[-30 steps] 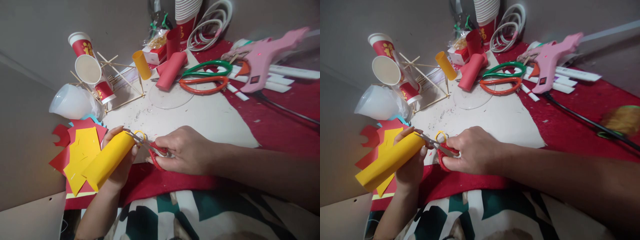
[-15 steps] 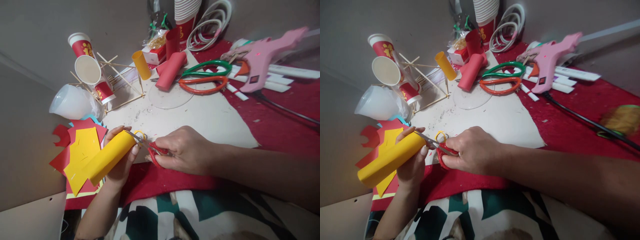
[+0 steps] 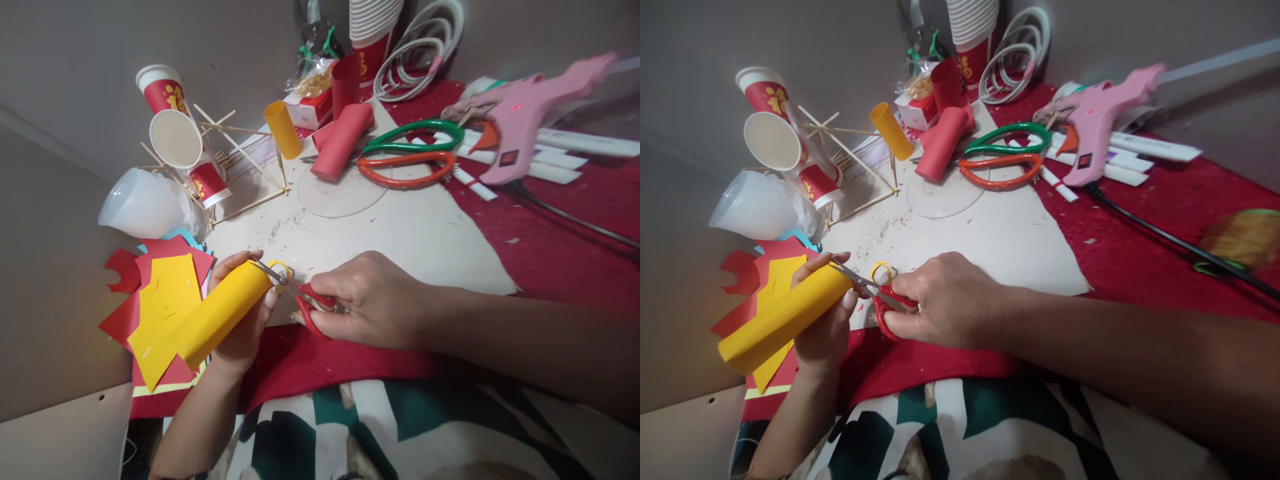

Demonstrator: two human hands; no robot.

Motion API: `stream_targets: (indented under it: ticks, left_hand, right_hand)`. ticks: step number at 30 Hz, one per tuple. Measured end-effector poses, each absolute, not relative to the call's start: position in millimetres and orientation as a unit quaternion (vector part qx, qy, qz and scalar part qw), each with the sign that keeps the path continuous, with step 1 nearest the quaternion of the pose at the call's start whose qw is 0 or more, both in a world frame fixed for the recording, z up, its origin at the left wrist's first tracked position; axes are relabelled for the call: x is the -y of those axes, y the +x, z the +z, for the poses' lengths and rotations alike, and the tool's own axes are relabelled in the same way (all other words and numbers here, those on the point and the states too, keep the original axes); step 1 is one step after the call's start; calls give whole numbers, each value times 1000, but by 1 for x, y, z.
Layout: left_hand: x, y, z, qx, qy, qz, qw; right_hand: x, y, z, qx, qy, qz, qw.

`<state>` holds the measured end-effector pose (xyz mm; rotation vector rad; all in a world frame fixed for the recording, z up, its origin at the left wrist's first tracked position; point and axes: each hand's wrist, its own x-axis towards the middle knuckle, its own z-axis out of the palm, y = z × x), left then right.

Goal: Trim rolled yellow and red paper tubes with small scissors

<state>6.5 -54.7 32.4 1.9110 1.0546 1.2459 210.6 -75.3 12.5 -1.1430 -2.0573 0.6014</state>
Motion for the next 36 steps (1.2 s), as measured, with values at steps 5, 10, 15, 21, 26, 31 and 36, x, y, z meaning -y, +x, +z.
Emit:
stream_targets:
  ticks: [5,10,15,21,26,31,36]
  left_hand:
    - [54,6,33,-397,722,474,310]
    - [54,6,32,-396,713,480,324]
    - [55,10,29,-385,691,516,328]
    - [53,11,31,-382,666,541,343]
    - [54,7,34,-392,672,512,365]
    - [57,3,34,-368,668,496,415]
    - [64,6,37,-395,669,503,380]
  right_hand:
    - [75,212,12,802,-435,227,341]
    - [76,212,11,800,-432,224,350]
    - [75,212,12,800,-431,225,351]
    - [75,212,13,802,-428,224,352]
    - [75,211,13,788,-444,239,353]
    - [76,210,13,776,-445,269,357]
    - [77,210,12,765,-438,284,377]
